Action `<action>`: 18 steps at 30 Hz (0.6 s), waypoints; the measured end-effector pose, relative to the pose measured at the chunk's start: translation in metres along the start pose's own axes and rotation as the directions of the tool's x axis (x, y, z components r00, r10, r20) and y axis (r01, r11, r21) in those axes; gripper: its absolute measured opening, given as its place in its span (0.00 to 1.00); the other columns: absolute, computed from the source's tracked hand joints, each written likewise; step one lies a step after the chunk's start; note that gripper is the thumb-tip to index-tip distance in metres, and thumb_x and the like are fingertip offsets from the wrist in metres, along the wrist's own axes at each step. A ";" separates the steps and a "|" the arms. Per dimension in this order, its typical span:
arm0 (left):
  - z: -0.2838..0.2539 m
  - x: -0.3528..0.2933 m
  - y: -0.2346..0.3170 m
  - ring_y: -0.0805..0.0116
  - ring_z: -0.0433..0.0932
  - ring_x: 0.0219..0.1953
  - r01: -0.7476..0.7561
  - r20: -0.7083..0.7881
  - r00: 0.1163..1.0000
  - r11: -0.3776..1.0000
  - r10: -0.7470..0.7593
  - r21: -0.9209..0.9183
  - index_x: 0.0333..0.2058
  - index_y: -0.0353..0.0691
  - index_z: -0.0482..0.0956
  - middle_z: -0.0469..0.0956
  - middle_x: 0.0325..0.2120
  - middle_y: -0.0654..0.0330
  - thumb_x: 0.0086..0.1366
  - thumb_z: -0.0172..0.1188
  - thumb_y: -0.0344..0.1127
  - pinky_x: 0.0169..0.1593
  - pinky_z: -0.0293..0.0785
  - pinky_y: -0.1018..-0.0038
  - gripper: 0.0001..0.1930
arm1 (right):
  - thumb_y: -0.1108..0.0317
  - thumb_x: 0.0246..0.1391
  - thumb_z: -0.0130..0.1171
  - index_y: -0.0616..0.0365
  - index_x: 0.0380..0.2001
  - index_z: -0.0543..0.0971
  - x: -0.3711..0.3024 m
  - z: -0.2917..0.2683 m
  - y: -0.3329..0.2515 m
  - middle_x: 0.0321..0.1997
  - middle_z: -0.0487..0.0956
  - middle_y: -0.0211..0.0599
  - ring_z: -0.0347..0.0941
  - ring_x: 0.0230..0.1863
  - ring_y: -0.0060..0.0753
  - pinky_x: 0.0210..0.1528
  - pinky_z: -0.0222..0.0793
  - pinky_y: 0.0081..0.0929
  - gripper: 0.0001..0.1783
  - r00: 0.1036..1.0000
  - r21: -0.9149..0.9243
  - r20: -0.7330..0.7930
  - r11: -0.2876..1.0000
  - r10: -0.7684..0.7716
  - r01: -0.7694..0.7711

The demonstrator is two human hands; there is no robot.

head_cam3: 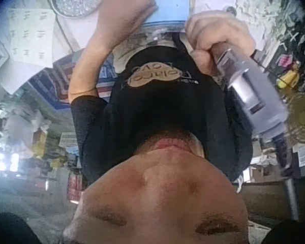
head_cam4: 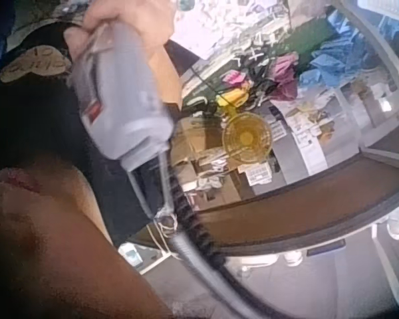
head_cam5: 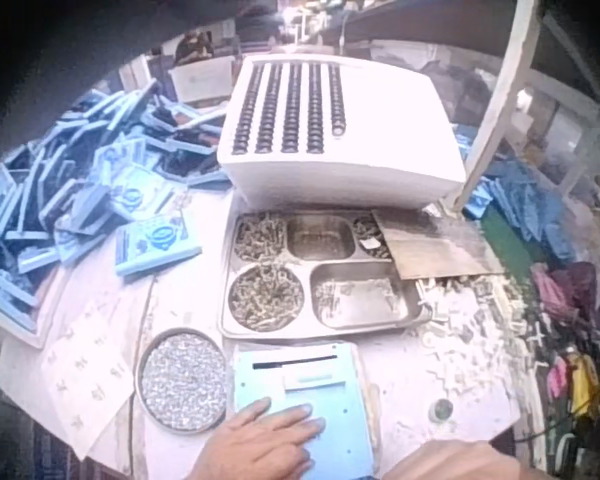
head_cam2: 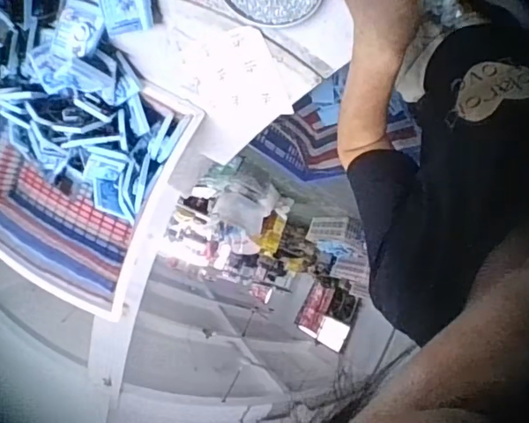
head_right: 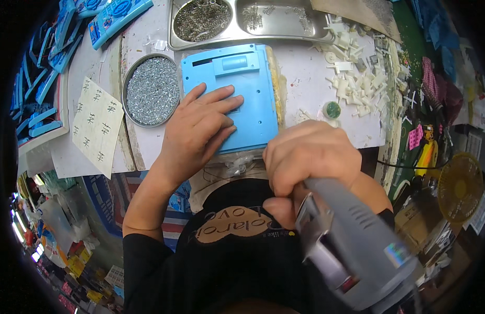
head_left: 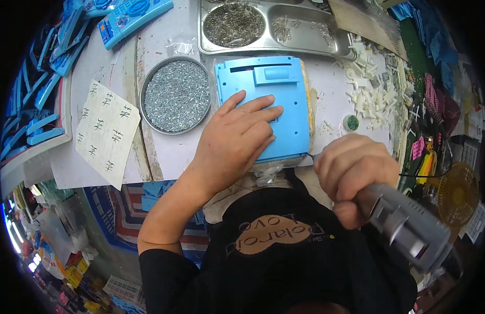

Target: Assemble a blue electronic toy by soldering internal components and fastening screws.

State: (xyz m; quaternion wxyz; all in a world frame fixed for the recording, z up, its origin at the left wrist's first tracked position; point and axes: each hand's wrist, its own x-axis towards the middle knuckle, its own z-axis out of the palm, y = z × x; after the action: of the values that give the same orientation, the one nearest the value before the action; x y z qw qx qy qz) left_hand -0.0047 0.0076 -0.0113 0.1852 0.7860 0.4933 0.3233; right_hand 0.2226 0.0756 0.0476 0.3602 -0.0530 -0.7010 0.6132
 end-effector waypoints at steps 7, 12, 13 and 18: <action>0.003 -0.001 -0.002 0.57 0.77 0.62 0.025 -0.011 1.000 0.999 -0.025 -0.038 0.32 0.42 0.76 0.83 0.52 0.59 0.60 0.68 0.28 0.68 0.63 0.49 0.07 | 0.61 0.57 0.67 0.50 0.27 0.72 0.019 -0.020 -0.005 0.16 0.75 0.28 0.72 0.16 0.31 0.28 0.72 0.29 0.13 0.998 0.105 0.062 0.994 -0.020 0.013; 0.000 0.000 -0.003 0.57 0.77 0.62 0.019 -0.025 0.999 0.998 -0.021 -0.063 0.33 0.41 0.76 0.83 0.53 0.59 0.62 0.67 0.29 0.67 0.64 0.50 0.07 | 0.62 0.57 0.67 0.52 0.28 0.72 0.036 -0.006 0.002 0.17 0.74 0.29 0.71 0.16 0.31 0.25 0.70 0.29 0.13 1.000 -0.008 0.018 1.000 -0.016 0.016; -0.001 0.001 -0.003 0.57 0.77 0.62 0.014 -0.028 0.999 0.997 -0.016 -0.070 0.33 0.41 0.76 0.83 0.53 0.59 0.62 0.67 0.29 0.67 0.64 0.50 0.07 | 0.63 0.57 0.67 0.53 0.28 0.72 0.037 -0.006 0.001 0.17 0.74 0.29 0.71 0.16 0.31 0.24 0.70 0.29 0.13 0.999 -0.011 0.033 0.999 -0.030 0.031; 0.000 -0.001 -0.005 0.57 0.77 0.62 0.032 -0.012 0.999 0.993 -0.034 -0.113 0.34 0.41 0.76 0.83 0.53 0.59 0.62 0.67 0.29 0.66 0.65 0.50 0.07 | 0.66 0.55 0.67 0.55 0.27 0.72 0.041 -0.013 0.006 0.17 0.75 0.30 0.71 0.15 0.32 0.21 0.69 0.33 0.13 0.993 0.103 0.110 0.994 -0.043 0.032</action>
State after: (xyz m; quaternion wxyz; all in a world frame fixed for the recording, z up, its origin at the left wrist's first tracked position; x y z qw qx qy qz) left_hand -0.0082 0.0088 -0.0147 0.2310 0.7638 0.4886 0.3529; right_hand 0.1982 0.1088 0.0604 0.3340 0.0132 -0.6890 0.6431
